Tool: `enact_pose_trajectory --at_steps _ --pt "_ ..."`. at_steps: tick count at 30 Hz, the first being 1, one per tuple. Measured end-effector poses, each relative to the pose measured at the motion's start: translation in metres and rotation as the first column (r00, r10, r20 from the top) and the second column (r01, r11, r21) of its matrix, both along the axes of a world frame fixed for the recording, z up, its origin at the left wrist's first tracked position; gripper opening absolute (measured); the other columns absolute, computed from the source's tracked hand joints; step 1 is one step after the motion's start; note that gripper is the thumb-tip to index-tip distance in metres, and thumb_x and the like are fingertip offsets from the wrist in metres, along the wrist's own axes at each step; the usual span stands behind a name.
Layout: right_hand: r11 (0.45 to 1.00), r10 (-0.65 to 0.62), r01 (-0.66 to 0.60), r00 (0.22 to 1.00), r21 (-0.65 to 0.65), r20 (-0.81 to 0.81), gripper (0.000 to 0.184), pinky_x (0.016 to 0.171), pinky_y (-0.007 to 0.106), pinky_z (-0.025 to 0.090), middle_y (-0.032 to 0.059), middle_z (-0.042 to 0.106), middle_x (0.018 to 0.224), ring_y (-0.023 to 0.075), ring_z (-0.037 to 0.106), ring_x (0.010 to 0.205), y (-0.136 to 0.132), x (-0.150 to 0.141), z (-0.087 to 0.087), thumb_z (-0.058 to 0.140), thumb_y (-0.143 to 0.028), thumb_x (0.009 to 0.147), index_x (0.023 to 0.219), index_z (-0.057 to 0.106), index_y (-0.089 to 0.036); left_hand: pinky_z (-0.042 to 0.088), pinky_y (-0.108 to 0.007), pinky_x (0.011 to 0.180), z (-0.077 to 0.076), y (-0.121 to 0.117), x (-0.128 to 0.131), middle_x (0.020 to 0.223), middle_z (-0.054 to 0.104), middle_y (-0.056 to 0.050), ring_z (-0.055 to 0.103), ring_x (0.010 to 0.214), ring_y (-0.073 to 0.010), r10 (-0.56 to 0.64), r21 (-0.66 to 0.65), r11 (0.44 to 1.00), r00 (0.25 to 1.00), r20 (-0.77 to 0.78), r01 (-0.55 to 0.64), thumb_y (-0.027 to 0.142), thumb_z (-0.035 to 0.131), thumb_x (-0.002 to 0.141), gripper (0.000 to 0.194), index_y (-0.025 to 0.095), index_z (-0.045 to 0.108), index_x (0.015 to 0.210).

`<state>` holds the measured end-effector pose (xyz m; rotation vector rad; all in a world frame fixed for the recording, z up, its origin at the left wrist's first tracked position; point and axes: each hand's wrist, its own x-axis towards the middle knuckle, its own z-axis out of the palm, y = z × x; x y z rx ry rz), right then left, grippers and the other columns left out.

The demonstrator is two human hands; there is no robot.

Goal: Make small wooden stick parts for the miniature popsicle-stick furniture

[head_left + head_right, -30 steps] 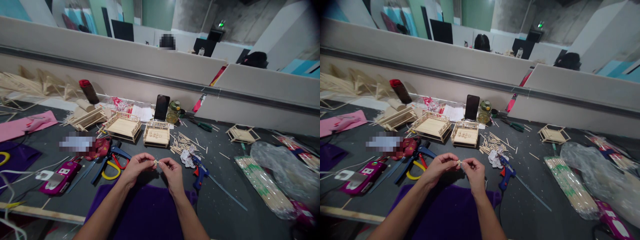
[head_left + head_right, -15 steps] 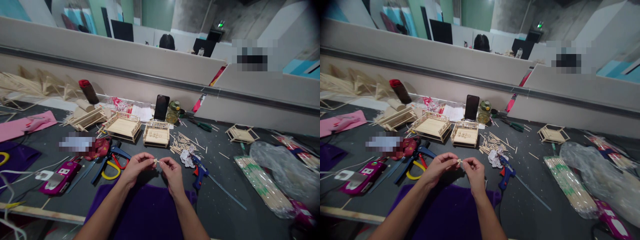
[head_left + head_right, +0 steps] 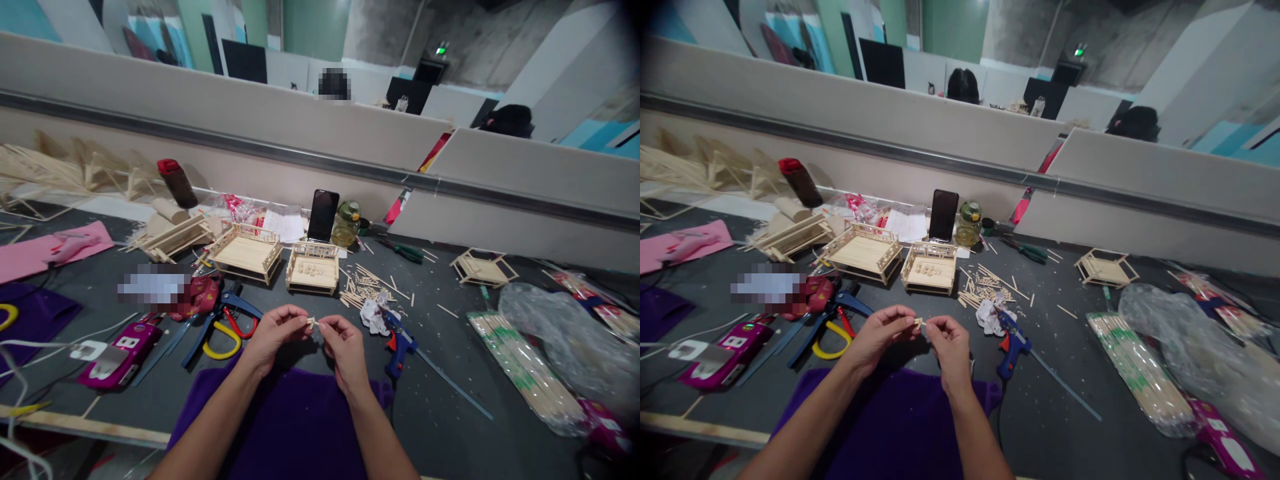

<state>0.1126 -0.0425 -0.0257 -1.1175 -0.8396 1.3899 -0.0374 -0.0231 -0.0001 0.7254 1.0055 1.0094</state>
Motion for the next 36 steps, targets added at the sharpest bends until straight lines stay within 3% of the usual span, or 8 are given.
enact_pose_trajectory --at_steps 36 --pt "1.000 -0.012 0.012 1.000 -0.001 -0.002 0.025 0.038 0.017 0.019 -0.0073 0.047 0.053 0.0028 0.028 0.041 0.0010 -0.0013 -0.0033 0.077 -0.038 0.069 0.073 0.067 -0.015 0.044 -0.020 0.060 0.0063 -0.0017 0.0022 0.064 0.071 -0.002 0.060 0.060 -0.0114 0.009 0.082 0.997 0.991 -0.131 0.002 0.027 0.078 0.067 0.016 0.014 0.070 0.072"
